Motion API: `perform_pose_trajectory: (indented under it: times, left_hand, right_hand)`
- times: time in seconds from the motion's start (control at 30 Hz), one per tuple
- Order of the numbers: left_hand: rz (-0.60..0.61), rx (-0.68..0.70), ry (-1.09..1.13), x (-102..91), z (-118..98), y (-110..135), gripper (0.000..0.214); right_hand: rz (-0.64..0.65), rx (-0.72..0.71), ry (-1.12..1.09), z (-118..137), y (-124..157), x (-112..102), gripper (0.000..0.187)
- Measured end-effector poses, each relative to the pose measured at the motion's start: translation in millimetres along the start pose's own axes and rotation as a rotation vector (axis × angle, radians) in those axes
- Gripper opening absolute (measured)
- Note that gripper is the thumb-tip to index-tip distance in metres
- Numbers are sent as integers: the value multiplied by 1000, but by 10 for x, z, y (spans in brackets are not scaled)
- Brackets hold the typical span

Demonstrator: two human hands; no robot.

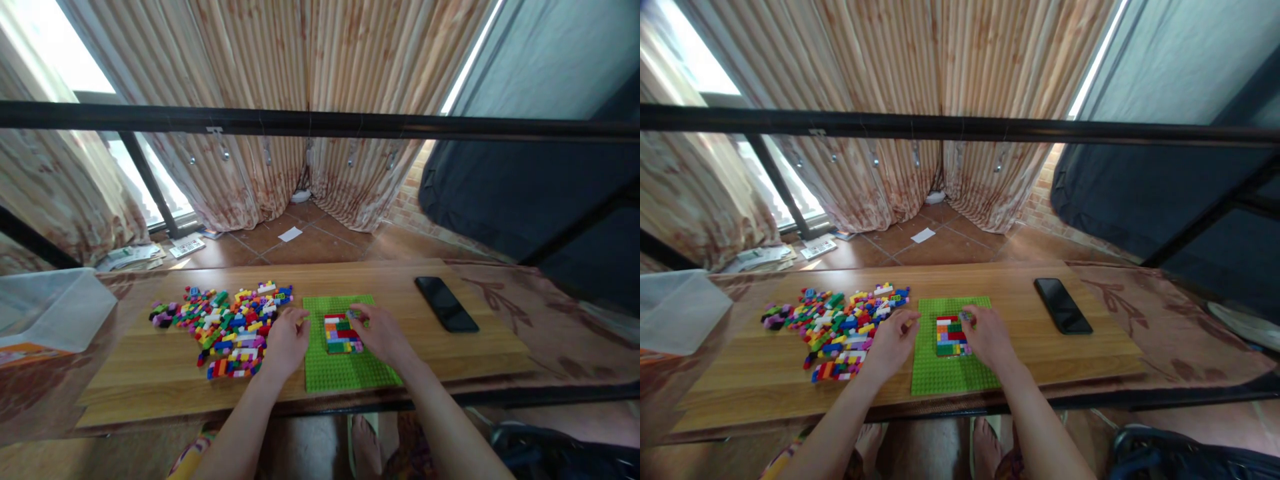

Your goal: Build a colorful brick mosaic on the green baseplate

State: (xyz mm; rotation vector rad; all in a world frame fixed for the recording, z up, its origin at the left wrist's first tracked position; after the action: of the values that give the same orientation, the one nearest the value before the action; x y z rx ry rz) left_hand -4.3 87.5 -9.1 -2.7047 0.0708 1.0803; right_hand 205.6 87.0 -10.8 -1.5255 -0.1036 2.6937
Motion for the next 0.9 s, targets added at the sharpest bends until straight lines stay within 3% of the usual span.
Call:
perform_pose_trajectory:
  times: [0.37, 0.73, 0.9]
  left_hand:
    - [38, -11, -37, 8, 8, -6, 21]
    - [50, 3, -56, 14, 8, 10, 23]
    - [48, 179, -59, 115, -115, 68, 30]
  right_hand:
    - [133, 15, -96, -72, -3, -14, 40]
    - [129, 9, -143, -86, -32, -9, 34]
    - [126, -8, -149, -126, -58, 18, 32]
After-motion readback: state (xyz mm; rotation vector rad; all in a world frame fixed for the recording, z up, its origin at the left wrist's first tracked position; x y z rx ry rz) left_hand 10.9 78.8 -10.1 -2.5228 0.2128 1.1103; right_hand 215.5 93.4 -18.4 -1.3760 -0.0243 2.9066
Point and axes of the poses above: each hand's wrist, its own y-axis away from the middle knuckle, its own x-axis out of the palm, z = x × y, the point moved 2 cm from there along -y, towards the middle knuckle, and after that the axes turned 2 degrees about x, right-handed, at the moved point
